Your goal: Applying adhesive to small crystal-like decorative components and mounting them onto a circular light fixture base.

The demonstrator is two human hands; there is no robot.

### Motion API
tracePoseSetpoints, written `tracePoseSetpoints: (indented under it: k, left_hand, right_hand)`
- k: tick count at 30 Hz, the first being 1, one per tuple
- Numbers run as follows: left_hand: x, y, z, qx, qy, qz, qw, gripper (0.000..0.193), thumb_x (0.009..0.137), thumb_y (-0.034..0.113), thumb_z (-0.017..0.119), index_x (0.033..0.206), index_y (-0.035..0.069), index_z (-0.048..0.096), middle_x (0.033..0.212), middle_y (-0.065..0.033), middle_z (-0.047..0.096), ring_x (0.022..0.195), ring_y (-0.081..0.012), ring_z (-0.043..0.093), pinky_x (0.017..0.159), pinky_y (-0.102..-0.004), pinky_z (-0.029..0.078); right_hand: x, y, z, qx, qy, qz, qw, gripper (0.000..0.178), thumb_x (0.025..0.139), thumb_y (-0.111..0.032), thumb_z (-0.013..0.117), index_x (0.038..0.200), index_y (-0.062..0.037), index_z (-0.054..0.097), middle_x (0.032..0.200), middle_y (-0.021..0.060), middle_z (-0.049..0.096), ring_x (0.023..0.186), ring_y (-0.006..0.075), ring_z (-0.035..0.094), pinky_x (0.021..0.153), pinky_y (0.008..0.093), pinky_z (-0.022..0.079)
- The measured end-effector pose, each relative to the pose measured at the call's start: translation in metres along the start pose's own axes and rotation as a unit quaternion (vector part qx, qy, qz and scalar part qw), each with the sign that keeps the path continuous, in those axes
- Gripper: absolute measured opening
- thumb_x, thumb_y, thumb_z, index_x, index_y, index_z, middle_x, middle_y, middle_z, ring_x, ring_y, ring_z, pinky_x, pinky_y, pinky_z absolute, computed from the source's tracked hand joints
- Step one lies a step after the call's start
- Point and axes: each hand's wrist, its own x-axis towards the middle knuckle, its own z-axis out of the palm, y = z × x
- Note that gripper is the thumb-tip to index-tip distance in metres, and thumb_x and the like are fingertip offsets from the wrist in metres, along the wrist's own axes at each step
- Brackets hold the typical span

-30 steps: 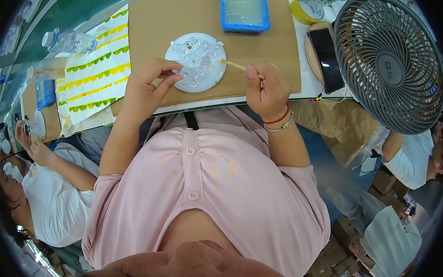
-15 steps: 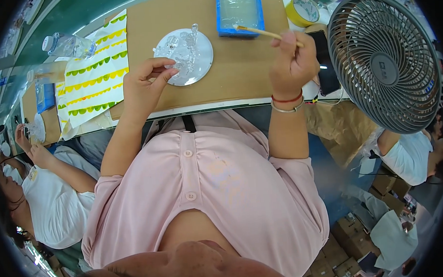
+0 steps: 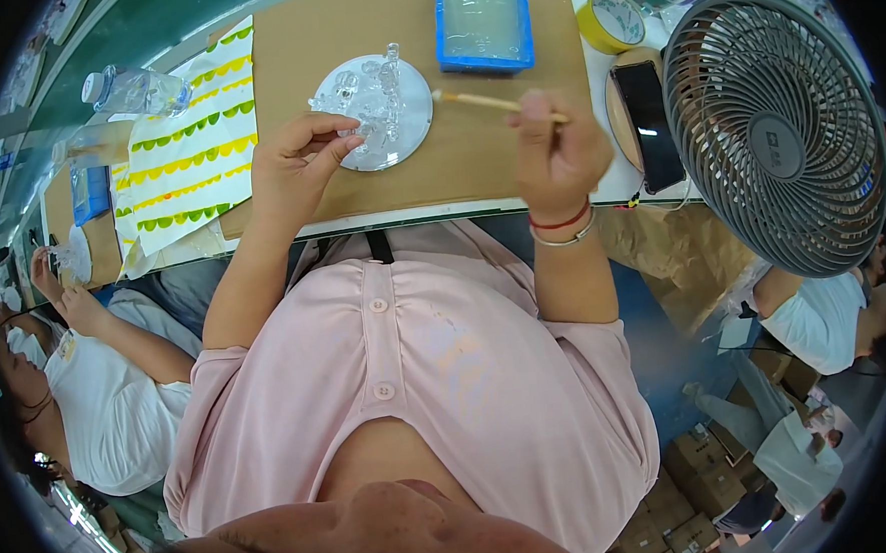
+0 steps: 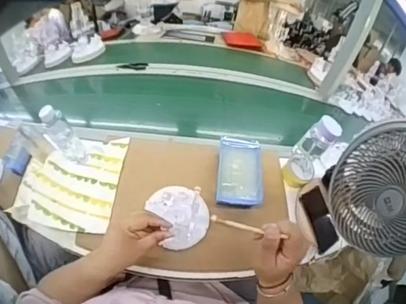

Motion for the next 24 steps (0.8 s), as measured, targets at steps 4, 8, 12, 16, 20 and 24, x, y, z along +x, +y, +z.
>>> tracePoseSetpoints:
  k: [4, 8, 12, 16, 20, 24]
  left_hand:
    - [0.003, -0.001, 0.001, 0.013, -0.006, 0.011, 1.0, 0.015, 0.079, 0.007, 0.074, 0.093, 0.004, 0.07, 0.087, -0.0049, 0.067, 0.077, -0.0121, 0.065, 0.068, -0.0231, 0.052]
    - [0.002, -0.001, 0.001, 0.019, -0.008, 0.007, 1.0, 0.015, 0.079, 0.004, 0.073, 0.093, 0.003, 0.069, 0.087, -0.0042, 0.066, 0.078, -0.0104, 0.064, 0.07, -0.0221, 0.051]
    - [0.002, -0.003, 0.002, 0.001, -0.009, -0.002, 1.0, 0.014, 0.08, 0.003, 0.072, 0.094, 0.002, 0.069, 0.088, -0.0044, 0.066, 0.079, -0.0108, 0.064, 0.071, -0.0222, 0.051]
    - [0.004, -0.006, 0.004, -0.003, 0.002, 0.011, 1.0, 0.016, 0.078, 0.011, 0.075, 0.091, 0.005, 0.07, 0.089, -0.0056, 0.068, 0.075, -0.0133, 0.067, 0.066, -0.0236, 0.052]
    - [0.003, -0.006, 0.003, 0.003, -0.001, -0.008, 1.0, 0.016, 0.078, 0.011, 0.075, 0.091, 0.005, 0.071, 0.089, -0.0059, 0.068, 0.076, -0.0132, 0.067, 0.066, -0.0241, 0.052]
    - [0.004, -0.004, 0.006, -0.013, -0.007, -0.002, 1.0, 0.016, 0.078, 0.012, 0.075, 0.092, 0.005, 0.071, 0.089, -0.0066, 0.068, 0.077, -0.0136, 0.067, 0.066, -0.0242, 0.053]
  right_hand:
    - [-0.011, 0.003, 0.02, -0.039, -0.035, -0.005, 0.999, 0.008, 0.089, -0.009, 0.062, 0.085, -0.0027, 0.06, 0.061, 0.0047, 0.06, 0.05, 0.0118, 0.053, 0.046, 0.0232, 0.039]
    - [-0.017, 0.011, 0.023, -0.033, -0.043, -0.016, 0.998, 0.009, 0.088, -0.009, 0.063, 0.083, -0.0027, 0.06, 0.061, 0.0047, 0.06, 0.049, 0.0135, 0.052, 0.045, 0.024, 0.038]
    - [0.003, 0.006, 0.027, -0.073, -0.054, -0.012, 0.996, 0.01, 0.092, -0.008, 0.057, 0.087, -0.0008, 0.061, 0.064, 0.0039, 0.064, 0.056, 0.0087, 0.058, 0.051, 0.0214, 0.043]
    - [0.005, 0.019, 0.032, -0.064, -0.055, -0.027, 0.996, 0.01, 0.092, -0.009, 0.059, 0.086, -0.0006, 0.061, 0.064, 0.0045, 0.064, 0.055, 0.0092, 0.059, 0.05, 0.0217, 0.043]
    - [-0.004, 0.009, 0.019, -0.094, -0.07, -0.011, 0.993, 0.01, 0.091, -0.009, 0.06, 0.085, -0.0007, 0.061, 0.065, 0.0049, 0.064, 0.055, 0.0094, 0.058, 0.05, 0.0216, 0.043]
    - [-0.003, 0.007, 0.021, -0.059, -0.057, -0.012, 0.997, 0.01, 0.091, -0.009, 0.06, 0.085, -0.0008, 0.061, 0.064, 0.0052, 0.064, 0.055, 0.0094, 0.058, 0.051, 0.022, 0.043]
